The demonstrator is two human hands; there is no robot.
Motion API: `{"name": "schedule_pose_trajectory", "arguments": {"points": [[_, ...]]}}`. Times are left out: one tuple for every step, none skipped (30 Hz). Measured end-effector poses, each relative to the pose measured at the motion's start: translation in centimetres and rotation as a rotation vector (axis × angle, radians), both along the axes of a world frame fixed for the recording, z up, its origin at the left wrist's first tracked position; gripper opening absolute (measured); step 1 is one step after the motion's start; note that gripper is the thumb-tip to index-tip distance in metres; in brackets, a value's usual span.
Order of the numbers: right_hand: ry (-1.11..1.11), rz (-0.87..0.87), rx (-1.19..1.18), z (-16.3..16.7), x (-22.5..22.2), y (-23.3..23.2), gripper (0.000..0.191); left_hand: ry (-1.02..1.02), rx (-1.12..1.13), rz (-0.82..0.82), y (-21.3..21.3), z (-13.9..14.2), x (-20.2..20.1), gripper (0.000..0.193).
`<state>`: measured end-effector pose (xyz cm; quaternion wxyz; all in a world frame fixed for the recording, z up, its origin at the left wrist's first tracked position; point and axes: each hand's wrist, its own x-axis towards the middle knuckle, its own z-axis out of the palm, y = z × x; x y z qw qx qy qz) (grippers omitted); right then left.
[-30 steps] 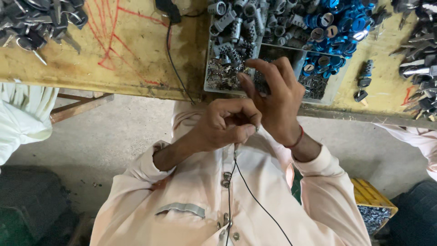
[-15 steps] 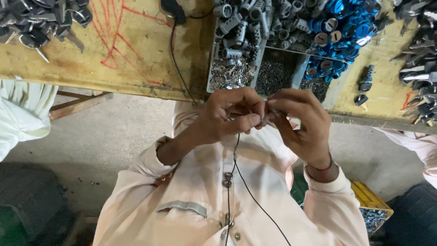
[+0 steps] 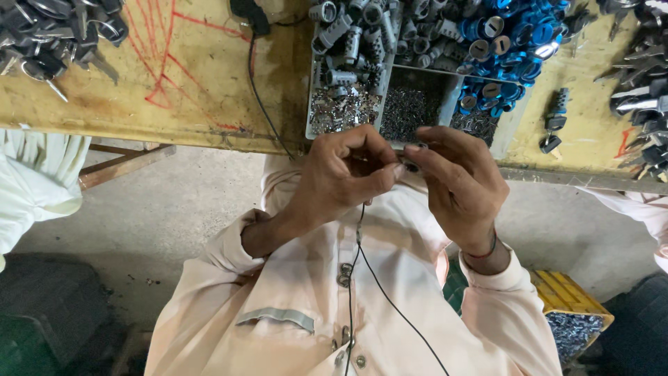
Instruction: The person sits at a workbench and assembles small metal fittings by hand, picking gray connector bodies and blue caps from a compartment tray, pressing the parts together, and placing completed assemblies aside on the bench.
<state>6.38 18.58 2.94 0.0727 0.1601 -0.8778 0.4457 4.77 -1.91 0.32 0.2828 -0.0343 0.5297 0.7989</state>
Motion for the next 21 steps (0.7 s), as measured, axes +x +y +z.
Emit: {"name": "schedule_pose_trajectory", "arguments": {"points": [[0.036,0.002,0.049,0.0,0.0,0.0,0.035,0.005,0.002,0.008,0.2,0.0,0.2,0.018],[0.072,0.003,0.098,0.1,0.0,0.1,0.035,0.01,0.003,0.016,0.3,0.1,0.4,0.019],[0.08,0.003,0.101,0.1,0.0,0.2,0.034,0.015,0.005,0.024,0.3,0.1,0.5,0.019],[0.087,0.004,0.103,0.2,0.0,0.4,0.034,0.012,0.017,0.024,0.4,0.1,0.5,0.02],[0.096,0.005,0.106,0.3,0.0,0.5,0.033,0.011,0.029,0.026,0.4,0.1,0.5,0.021],[0.099,0.02,0.119,0.3,0.0,0.6,0.035,0.011,0.041,0.027,0.5,0.2,0.5,0.022],[0.102,0.035,0.132,0.5,0.0,0.7,0.036,0.081,-0.009,0.023,0.5,0.2,0.4,0.021],[0.105,0.05,0.147,0.7,0.0,0.6,0.038,0.151,-0.058,0.019,0.6,0.3,0.4,0.021],[0.114,0.032,0.182,0.9,0.0,0.4,0.035,0.221,-0.108,0.016,0.7,0.3,0.3,0.02],[0.123,0.014,0.216,1.2,-0.1,0.2,0.032,0.373,-0.16,0.043,0.9,0.4,0.2,0.02],[0.133,-0.005,0.251,1.4,-0.1,-0.2,0.029,0.527,-0.212,0.069,1.4,0.5,0.3,0.022],[0.103,-0.071,0.192,1.7,-0.2,-0.6,0.029,0.681,-0.263,0.093,1.8,0.5,0.2,0.024],[0.07,-0.138,0.132,2.0,-0.2,-1.0,0.029,0.515,-0.128,0.069,2.0,0.6,0.2,0.023],[0.037,-0.205,0.074,2.3,-0.2,-1.3,0.03,0.347,0.006,0.044,2.1,0.5,0.1,0.022],[-0.15,-0.173,-0.054,2.8,-0.5,-0.9,0.032,0.183,0.136,0.022,2.2,0.4,0.0,0.021],[-0.336,-0.137,-0.185,3.2,-0.8,-0.3,0.034,0.296,0.043,0.036,1.9,0.3,-0.3,0.02],[-0.525,-0.099,-0.314,3.5,-1.0,0.3,0.036,0.405,-0.048,0.047,1.5,0.1,-0.6,0.018],[-0.428,-0.134,-0.178,3.5,-1.3,1.1,0.029,0.512,-0.137,0.056,1.1,-0.1,-1.0,0.017],[-0.33,-0.166,-0.042,3.3,-1.7,1.9,0.023,0.587,-0.137,0.056,0.9,-0.4,-1.3,0.017],[-0.231,-0.196,0.094,3.1,-2.0,2.8,0.017,0.662,-0.136,0.057,0.7,-0.6,-1.7,0.016],[-0.202,-0.191,0.226,2.2,-2.6,3.4,0.012,0.735,-0.138,0.058,0.6,-0.8,-2.0,0.015]]}}
